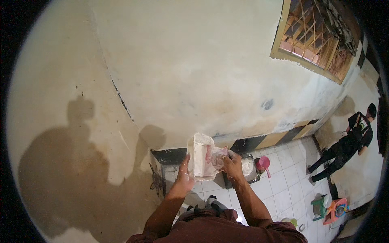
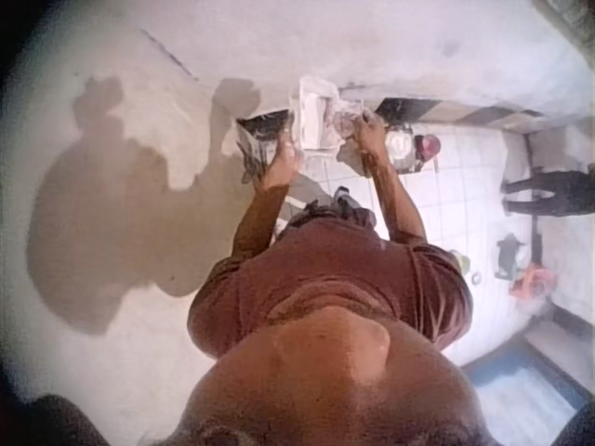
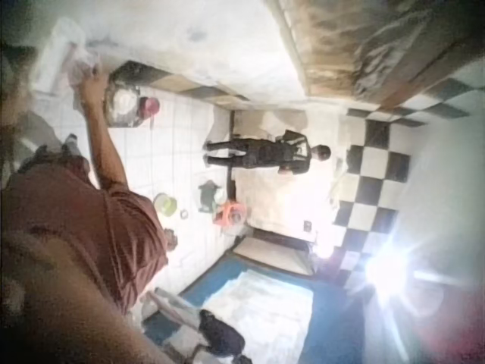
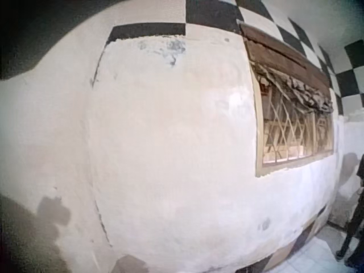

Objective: The person applies a white plaster-like substance to a wall corner and surface using a spreader, picking up more material from a small container as needed.

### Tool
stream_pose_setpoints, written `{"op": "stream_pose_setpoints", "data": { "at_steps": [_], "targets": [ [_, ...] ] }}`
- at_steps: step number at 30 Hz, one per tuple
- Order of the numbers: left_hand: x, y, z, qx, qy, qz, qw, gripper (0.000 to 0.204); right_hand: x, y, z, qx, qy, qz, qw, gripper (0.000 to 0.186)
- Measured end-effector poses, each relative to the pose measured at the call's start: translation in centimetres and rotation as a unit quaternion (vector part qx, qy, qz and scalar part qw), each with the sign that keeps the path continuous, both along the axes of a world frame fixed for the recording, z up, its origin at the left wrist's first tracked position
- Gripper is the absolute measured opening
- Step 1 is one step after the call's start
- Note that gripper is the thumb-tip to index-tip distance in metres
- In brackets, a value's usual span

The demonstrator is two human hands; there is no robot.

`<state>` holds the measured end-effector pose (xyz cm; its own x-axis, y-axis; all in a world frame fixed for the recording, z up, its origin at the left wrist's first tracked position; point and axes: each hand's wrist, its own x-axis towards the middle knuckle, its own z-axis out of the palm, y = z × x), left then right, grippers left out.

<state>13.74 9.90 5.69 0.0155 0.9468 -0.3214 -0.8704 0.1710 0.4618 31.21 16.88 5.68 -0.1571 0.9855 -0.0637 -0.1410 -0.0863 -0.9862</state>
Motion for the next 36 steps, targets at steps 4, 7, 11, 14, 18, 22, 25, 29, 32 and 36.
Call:
{"op": "stream_pose_setpoints", "data": {
  "at_steps": [4,7,11,14,18,22,25,29,32,36],
  "targets": [
    [-0.4,0.6,-0.2,0.034,-0.018,-0.048,0.998,0.062,0.5,0.1,0.6,-0.039,-0.014,0.013,0.999,0.012],
    [0.2,0.8,0.5,-0.017,-0.021,-0.071,0.997,0.070,1.5,0.9,-0.6,-0.034,0.072,-0.014,0.997,0.010],
    [0.1,1.0,0.0,-0.015,-0.011,-0.074,0.997,0.076,1.7,0.7,1.7,-0.072,0.170,-0.027,0.982,0.010],
    [0.5,1.9,0.0,0.027,-0.044,-0.092,0.994,0.076,3.0,1.5,2.0,-0.097,0.190,-0.006,0.977,0.012],
    [2.0,3.4,1.7,0.057,-0.068,-0.079,0.993,0.073,5.0,3.4,0.7,-0.135,0.220,0.069,0.964,0.018],
    [2.2,4.4,3.4,0.098,-0.096,-0.090,0.986,0.071,4.7,4.5,2.4,-0.215,0.228,0.051,0.948,0.019],
    [3.3,5.4,4.1,0.132,-0.085,-0.067,0.985,0.070,6.0,6.9,0.6,-0.169,0.219,0.130,0.952,0.025],
    [3.5,5.5,5.4,0.126,-0.118,-0.029,0.984,0.069,5.6,8.1,2.5,-0.184,0.250,0.182,0.933,0.030],
    [2.4,5.7,4.6,0.126,-0.138,0.000,0.982,0.069,4.9,9.2,2.1,-0.190,0.209,0.213,0.935,0.031],
    [-0.6,5.8,1.8,0.113,-0.118,-0.013,0.987,0.072,2.2,8.6,5.7,-0.227,0.255,0.225,0.912,0.032]
  ]
}}
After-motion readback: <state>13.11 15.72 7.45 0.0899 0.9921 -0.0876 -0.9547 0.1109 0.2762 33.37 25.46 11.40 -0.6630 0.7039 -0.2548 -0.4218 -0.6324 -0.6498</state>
